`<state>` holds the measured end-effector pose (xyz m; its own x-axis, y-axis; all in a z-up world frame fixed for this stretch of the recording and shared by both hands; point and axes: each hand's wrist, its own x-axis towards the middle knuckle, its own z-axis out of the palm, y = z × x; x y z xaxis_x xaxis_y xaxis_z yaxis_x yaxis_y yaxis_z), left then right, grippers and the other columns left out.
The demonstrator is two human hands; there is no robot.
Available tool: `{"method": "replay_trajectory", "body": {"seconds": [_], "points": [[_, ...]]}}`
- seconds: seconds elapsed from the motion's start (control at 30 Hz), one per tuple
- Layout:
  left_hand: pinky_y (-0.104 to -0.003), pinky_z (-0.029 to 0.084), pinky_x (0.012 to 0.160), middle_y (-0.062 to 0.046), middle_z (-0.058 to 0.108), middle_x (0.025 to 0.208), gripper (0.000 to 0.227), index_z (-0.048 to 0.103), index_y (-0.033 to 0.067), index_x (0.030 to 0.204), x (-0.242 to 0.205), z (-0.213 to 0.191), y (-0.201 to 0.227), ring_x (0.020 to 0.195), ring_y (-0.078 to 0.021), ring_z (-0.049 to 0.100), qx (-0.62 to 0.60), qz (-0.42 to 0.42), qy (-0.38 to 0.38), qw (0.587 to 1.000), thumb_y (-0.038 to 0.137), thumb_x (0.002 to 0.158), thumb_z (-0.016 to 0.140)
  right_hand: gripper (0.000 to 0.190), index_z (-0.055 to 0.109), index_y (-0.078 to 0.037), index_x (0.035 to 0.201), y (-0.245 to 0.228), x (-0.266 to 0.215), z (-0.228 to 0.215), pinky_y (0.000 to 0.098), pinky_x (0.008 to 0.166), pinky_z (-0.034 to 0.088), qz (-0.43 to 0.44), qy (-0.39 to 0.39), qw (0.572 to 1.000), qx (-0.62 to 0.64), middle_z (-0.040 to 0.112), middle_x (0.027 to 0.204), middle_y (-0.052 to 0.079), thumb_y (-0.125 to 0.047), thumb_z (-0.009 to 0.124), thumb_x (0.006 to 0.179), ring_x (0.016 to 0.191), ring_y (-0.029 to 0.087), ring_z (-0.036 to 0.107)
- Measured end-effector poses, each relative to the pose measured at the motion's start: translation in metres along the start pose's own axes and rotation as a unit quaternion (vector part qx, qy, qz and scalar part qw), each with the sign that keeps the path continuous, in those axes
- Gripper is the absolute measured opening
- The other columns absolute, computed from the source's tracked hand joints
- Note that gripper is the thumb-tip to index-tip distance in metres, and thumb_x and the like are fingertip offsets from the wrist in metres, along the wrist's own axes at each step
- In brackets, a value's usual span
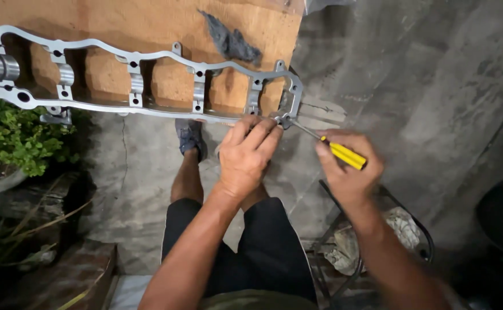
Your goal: Scraping old sealant or residue from a metal engine component using a screwdriver
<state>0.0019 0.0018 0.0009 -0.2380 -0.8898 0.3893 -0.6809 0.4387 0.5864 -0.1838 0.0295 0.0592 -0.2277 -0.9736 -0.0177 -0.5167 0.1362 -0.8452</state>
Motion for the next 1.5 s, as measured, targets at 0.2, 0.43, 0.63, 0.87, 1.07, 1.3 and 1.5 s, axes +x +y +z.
{"method": "replay_trajectory", "body": {"seconds": [0.2, 0.43, 0.63, 0.87, 1.07, 1.3, 1.5], "points": [[-0.033, 0.053, 0.077, -0.003, 0.068, 0.103, 0.016, 0.071, 0.0143, 0.102, 0.0, 0.003, -0.002, 0.097, -0.0266, 0.062, -0.004, 0.006, 0.005, 1.0, 0.019, 0.105, 0.057, 0.016, 0.073, 0.003, 0.093, -0.023, -0.006, 0.022, 0.0406, 0.079, 0.06, -0.095, 0.024, 0.993, -0.067, 0.075, 0.091, 0.017, -0.002, 0.085, 0.084, 0.085, 0.034, 0.076], [-0.033, 0.053, 0.077, -0.003, 0.068, 0.102, 0.014, 0.071, 0.0156, 0.102, 0.001, 0.001, -0.005, 0.096, -0.0259, 0.063, -0.007, 0.012, -0.001, 1.0, 0.018, 0.104, 0.058, 0.032, 0.071, 0.004, 0.112, -0.001, -0.044, 0.03, 0.0457, 0.079, 0.057, -0.105, 0.015, 0.992, -0.069, 0.071, 0.101, 0.022, -0.02, 0.074, 0.091, 0.084, 0.037, 0.07], [-0.033, 0.053, 0.077, -0.003, 0.068, 0.101, 0.012, 0.071, 0.0149, 0.1, 0.004, 0.001, -0.006, 0.095, -0.0265, 0.062, -0.011, 0.018, -0.004, 1.0, 0.017, 0.103, 0.06, 0.072, 0.059, 0.012, 0.125, -0.004, -0.06, 0.032, 0.042, 0.081, 0.061, 0.075, -0.001, 0.985, 0.155, 0.068, 0.107, 0.027, -0.053, 0.054, 0.095, 0.087, 0.028, 0.071], [-0.034, 0.054, 0.077, -0.004, 0.069, 0.1, 0.01, 0.072, 0.0144, 0.099, 0.006, 0.003, -0.007, 0.094, -0.0267, 0.063, -0.014, 0.02, -0.004, 1.0, 0.016, 0.102, 0.062, 0.038, 0.063, 0.013, 0.122, -0.009, -0.066, 0.034, 0.0435, 0.079, 0.063, 0.104, 0.026, 0.989, 0.101, 0.068, 0.105, 0.029, -0.011, 0.045, 0.099, 0.085, 0.033, 0.072], [-0.035, 0.054, 0.077, -0.004, 0.069, 0.101, 0.012, 0.072, 0.0144, 0.1, 0.005, 0.0, -0.009, 0.094, -0.0275, 0.063, -0.021, 0.019, -0.013, 1.0, 0.017, 0.103, 0.06, 0.035, 0.063, 0.013, 0.124, -0.002, -0.077, 0.043, 0.0423, 0.078, 0.064, 0.11, 0.048, 0.989, 0.091, 0.068, 0.104, 0.029, -0.008, 0.046, 0.101, 0.084, 0.032, 0.071], [-0.034, 0.054, 0.078, -0.003, 0.069, 0.101, 0.015, 0.072, 0.0154, 0.1, 0.004, 0.001, -0.007, 0.097, -0.0272, 0.063, -0.024, 0.015, -0.016, 0.999, 0.018, 0.104, 0.057, 0.032, 0.065, 0.005, 0.128, 0.017, -0.091, 0.054, 0.0296, 0.05, 0.057, 0.164, 0.088, 0.98, 0.073, 0.07, 0.094, 0.023, -0.002, 0.051, 0.1, 0.053, 0.017, 0.063], [-0.033, 0.053, 0.078, -0.003, 0.07, 0.102, 0.016, 0.072, 0.0153, 0.102, 0.003, 0.002, -0.007, 0.096, -0.0266, 0.063, -0.019, 0.017, -0.024, 0.999, 0.018, 0.105, 0.056, 0.031, 0.067, 0.002, 0.127, 0.012, -0.078, 0.048, 0.0266, 0.039, 0.052, 0.22, 0.057, 0.972, 0.061, 0.073, 0.089, 0.024, -0.006, 0.053, 0.1, 0.044, 0.014, 0.058]]}}
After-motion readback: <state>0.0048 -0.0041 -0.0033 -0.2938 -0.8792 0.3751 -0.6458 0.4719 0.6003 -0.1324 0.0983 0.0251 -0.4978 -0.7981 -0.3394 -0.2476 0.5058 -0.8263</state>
